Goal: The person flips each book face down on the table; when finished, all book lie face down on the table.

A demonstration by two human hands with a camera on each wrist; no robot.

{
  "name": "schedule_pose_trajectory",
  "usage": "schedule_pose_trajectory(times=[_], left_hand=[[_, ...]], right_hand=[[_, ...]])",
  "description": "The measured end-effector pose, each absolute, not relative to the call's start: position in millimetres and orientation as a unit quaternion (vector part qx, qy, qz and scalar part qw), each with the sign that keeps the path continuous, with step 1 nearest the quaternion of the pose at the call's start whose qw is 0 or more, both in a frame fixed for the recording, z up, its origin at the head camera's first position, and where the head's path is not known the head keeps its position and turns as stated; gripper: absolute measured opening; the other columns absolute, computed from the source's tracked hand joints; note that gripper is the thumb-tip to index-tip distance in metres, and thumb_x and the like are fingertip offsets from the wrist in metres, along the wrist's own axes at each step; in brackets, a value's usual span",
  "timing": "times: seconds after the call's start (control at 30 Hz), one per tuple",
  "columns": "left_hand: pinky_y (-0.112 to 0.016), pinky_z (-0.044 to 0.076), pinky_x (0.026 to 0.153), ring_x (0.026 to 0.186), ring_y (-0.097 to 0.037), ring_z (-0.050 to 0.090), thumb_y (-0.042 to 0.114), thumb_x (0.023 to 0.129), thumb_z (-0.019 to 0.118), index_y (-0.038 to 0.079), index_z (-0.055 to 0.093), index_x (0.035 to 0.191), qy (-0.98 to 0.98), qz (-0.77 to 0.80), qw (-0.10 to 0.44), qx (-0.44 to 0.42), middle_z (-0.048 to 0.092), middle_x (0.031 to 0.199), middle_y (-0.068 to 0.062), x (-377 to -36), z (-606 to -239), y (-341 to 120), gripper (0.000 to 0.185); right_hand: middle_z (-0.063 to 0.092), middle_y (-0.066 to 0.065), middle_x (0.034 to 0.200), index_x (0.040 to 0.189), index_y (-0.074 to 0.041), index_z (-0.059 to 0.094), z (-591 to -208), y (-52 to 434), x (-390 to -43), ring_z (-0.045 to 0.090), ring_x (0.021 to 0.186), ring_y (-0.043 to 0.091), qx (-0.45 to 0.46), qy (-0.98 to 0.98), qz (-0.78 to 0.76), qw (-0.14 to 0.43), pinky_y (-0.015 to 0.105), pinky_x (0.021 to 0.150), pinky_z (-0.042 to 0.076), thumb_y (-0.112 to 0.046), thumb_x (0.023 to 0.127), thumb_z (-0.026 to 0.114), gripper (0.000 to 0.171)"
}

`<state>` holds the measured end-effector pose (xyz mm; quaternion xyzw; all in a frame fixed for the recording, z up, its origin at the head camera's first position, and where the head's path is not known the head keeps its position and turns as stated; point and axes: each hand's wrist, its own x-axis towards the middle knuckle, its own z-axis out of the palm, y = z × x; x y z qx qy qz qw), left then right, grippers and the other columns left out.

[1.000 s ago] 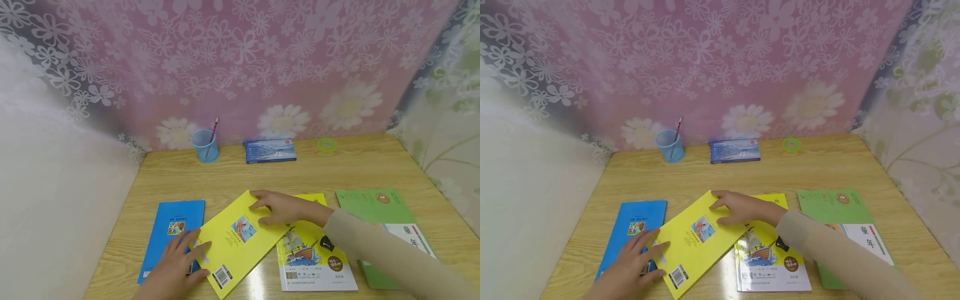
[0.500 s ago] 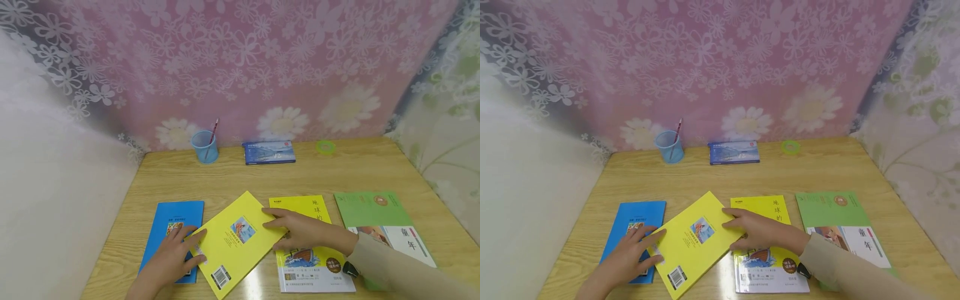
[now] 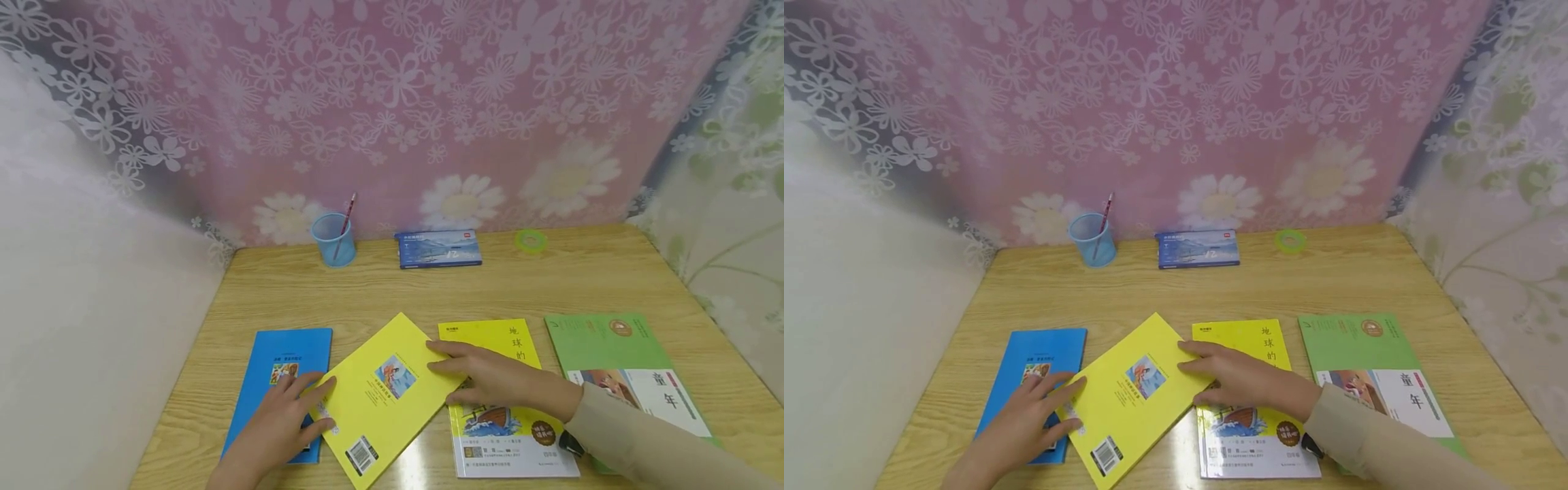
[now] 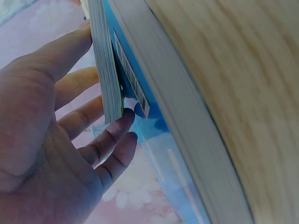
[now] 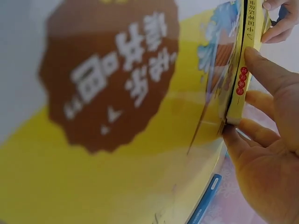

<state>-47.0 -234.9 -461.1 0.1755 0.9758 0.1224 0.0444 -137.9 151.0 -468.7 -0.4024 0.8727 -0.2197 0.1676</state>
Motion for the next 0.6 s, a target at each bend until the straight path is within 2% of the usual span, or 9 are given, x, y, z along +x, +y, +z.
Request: schedule_pose_trajectory(times=[0.2, 0.6], left_hand=[[-0.058, 0.054, 0.102, 0.129, -0.035, 0.059, 0.047, 0.090, 0.081, 0.022, 0.063, 0.148, 0.976, 0.106, 0.023, 0.189, 0.061, 0.147, -0.007, -42.0, -462.4, -235.1, 0.065], [-0.052, 0.055, 0.099, 0.121, -0.027, 0.061, 0.048, 0.091, 0.080, 0.025, 0.068, 0.142, 0.978, 0.082, 0.020, 0.193, 0.065, 0.137, -0.002, -29.1, -460.3, -231.4, 0.057]], right_hand=[[0.033, 0.008, 0.173, 0.151, -0.014, 0.058, -467.6, 151.0, -142.5, 0.037, 0.158, 0.034, -0.415, 0.868, -0.220, 0.163, 0.049, 0.121, 0.044, -0.034, 0.096, 0.078, 0.062], [0.038, 0.006, 0.170, 0.152, -0.011, 0.057, -465.7, 149.5, -157.0, 0.042, 0.154, 0.033, -0.404, 0.878, -0.207, 0.152, 0.049, 0.119, 0.046, -0.028, 0.101, 0.072, 0.056]])
